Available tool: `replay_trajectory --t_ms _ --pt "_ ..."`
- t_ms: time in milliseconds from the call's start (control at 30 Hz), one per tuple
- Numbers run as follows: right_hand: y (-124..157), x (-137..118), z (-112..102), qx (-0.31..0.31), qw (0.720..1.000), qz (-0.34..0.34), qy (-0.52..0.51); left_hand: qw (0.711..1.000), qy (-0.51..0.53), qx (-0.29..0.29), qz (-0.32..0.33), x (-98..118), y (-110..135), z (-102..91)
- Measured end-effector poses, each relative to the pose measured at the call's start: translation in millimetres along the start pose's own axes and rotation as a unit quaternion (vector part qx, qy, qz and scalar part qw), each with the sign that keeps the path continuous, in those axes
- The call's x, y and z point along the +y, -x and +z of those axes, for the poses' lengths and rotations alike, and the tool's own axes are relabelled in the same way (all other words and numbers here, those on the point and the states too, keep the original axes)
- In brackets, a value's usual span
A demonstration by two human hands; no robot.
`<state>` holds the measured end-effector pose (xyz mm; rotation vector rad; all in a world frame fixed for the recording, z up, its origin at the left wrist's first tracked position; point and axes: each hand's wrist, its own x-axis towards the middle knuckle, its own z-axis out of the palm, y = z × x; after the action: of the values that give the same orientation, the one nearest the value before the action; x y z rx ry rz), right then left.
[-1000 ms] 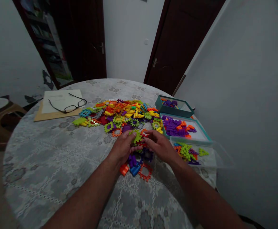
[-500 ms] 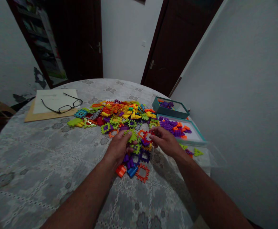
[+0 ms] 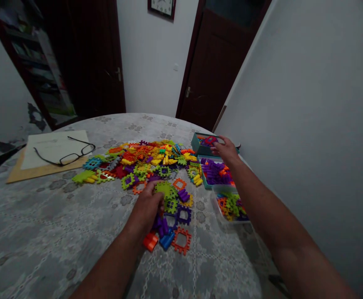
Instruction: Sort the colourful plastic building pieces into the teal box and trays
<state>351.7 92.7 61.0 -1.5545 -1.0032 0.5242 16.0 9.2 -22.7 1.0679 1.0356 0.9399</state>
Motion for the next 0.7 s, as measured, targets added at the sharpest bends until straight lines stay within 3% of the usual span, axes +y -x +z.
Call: replay_trajectory --t_ms 67,133,333,467,567,700 --pt "3 1 1 0.003 1.0 0.002 0.019 1.0 -0.01 0.016 0.015 2 0 1.0" --pt "23 3 7 -0.033 0.999 0.003 0.028 0.999 -0.01 0.026 0.024 4 1 2.1" --pt "133 -5 35 -0.261 0.963 -0.049 0.054 0.999 -0.023 -0.017 0.042 5 3 3.8" --pt "189 -4 48 -0.317 0.941 -0.104 0.058 0.998 -0.028 -0.041 0.043 6 4 3.4" --pt "201 3 49 -0.297 0.946 -0.111 0.063 0.996 -0.044 -0.054 0.052 6 4 2.8" --pt "186 7 40 -0.308 0.947 -0.071 0.046 0.996 -0.057 -0.049 0.05 4 3 2.7"
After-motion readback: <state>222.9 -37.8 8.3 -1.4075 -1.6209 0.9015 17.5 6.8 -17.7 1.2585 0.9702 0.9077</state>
